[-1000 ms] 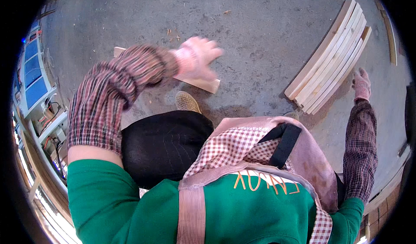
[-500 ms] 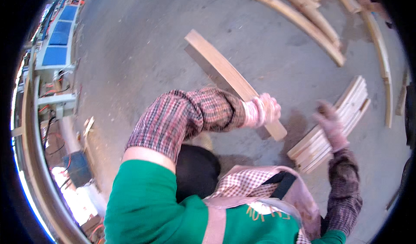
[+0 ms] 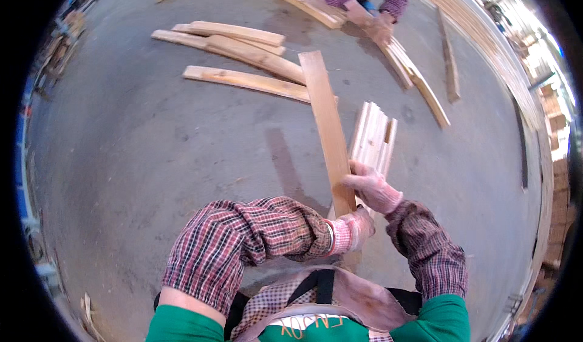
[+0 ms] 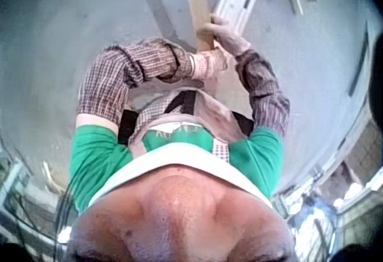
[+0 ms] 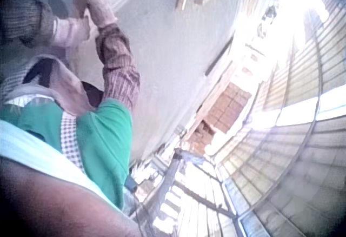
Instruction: The person gathers and stacks wooden planks on the floor of a workshop. They then carry the stack of planks to a metal table and place them down. The person is wearing gloves and an apron.
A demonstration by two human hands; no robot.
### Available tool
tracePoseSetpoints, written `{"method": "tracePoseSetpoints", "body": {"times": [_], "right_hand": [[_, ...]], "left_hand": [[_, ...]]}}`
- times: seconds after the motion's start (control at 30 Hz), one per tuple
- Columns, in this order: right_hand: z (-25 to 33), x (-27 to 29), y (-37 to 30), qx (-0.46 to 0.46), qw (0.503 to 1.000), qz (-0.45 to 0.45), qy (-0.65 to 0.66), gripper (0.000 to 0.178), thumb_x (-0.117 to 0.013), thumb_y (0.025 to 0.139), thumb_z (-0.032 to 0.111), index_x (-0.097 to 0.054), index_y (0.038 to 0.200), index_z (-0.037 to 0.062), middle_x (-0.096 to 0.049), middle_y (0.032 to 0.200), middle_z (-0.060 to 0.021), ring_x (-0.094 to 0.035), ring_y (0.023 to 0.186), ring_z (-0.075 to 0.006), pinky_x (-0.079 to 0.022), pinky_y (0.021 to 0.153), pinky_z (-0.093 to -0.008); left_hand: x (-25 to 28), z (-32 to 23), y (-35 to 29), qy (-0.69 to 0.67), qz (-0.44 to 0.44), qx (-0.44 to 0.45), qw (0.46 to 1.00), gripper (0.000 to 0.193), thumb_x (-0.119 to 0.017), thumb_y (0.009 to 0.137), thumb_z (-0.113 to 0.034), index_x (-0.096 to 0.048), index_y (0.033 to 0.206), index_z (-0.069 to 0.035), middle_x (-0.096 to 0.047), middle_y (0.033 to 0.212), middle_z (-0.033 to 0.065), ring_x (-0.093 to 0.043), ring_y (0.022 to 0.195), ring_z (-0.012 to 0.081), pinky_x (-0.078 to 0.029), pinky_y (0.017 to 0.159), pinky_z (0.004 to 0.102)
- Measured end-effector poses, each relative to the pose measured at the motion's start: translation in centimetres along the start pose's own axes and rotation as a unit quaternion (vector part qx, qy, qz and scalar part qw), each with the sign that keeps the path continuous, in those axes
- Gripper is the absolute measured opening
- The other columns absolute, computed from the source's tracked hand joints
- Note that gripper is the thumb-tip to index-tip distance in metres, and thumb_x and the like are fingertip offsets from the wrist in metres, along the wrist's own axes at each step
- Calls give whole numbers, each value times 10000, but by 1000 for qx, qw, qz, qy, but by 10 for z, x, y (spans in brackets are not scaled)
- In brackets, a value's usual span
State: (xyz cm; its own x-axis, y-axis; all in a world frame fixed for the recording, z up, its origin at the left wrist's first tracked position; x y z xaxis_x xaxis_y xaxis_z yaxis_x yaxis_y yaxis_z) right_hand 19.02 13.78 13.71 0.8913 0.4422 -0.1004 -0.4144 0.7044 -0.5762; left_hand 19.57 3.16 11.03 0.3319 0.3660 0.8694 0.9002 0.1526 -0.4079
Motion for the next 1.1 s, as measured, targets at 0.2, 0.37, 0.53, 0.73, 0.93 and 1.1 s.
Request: {"method": "tracePoseSetpoints", "body": {"times": [0.2,0.37,0.53,0.73,0.93,1.1], "right_hand": [[-35,116,-55,17,923,-383,-37,401,-687,880,104,-645,1249,-47,-729,1038,-97,-698,887,-190,-570,824,-313],[-148,236,-99,-109,832,-516,-174,449,-667,902,258,-652,1279,15,-736,1120,-181,-723,962,-293,-572,856,-381],[-140,168,-71,-79,861,-466,-189,561,-626,952,427,-603,1336,18,-693,1216,-232,-657,1156,-382,-509,1003,-439],[-175,154,-23,-119,860,-435,-239,740,-609,948,554,-456,1484,67,-571,1383,-268,-547,1305,-429,-453,1084,-472],[-166,167,-19,-180,884,-346,-257,856,-617,933,584,-340,1556,66,-506,1466,-260,-525,1342,-411,-452,1102,-476],[-148,178,-19,-242,898,-284,-233,857,-659,913,532,-347,1545,44,-486,1494,-254,-501,1382,-368,-409,1154,-446]], "left_hand": [[27,14,-43,-64,-553,-104,824,478,-688,732,-210,-672,1199,-109,-626,1228,119,-616,1129,327,-480,1002,515],[-41,94,-33,-414,-287,367,782,759,-736,811,-351,-485,1467,-63,-555,1403,202,-536,1315,367,-405,1151,457],[-74,95,-2,-528,-100,489,687,874,-751,827,-442,-403,1516,-31,-528,1460,243,-485,1393,378,-380,1181,415],[-65,99,11,-494,-17,503,709,819,-774,784,-444,-499,1427,-18,-621,1358,226,-604,1262,379,-478,1089,423],[-4,177,-20,-270,65,421,863,531,-683,830,-317,-630,1281,-41,-642,1322,215,-637,1207,385,-522,1026,444],[-16,394,-121,-47,-21,585,810,513,-533,933,-155,-523,1443,-99,-559,1447,175,-563,1332,317,-472,1098,440]]}}
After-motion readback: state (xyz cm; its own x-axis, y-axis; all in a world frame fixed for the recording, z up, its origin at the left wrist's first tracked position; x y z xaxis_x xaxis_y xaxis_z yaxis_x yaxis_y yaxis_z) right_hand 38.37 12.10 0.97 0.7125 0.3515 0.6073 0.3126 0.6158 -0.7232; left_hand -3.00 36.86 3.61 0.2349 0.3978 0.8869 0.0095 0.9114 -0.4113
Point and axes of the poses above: each hand's wrist, its own y-axis towards the middle knuckle, its own x-axis out of the back of the hand, z = x × y, the point moved 7 cm from there along y, towards the middle knuckle
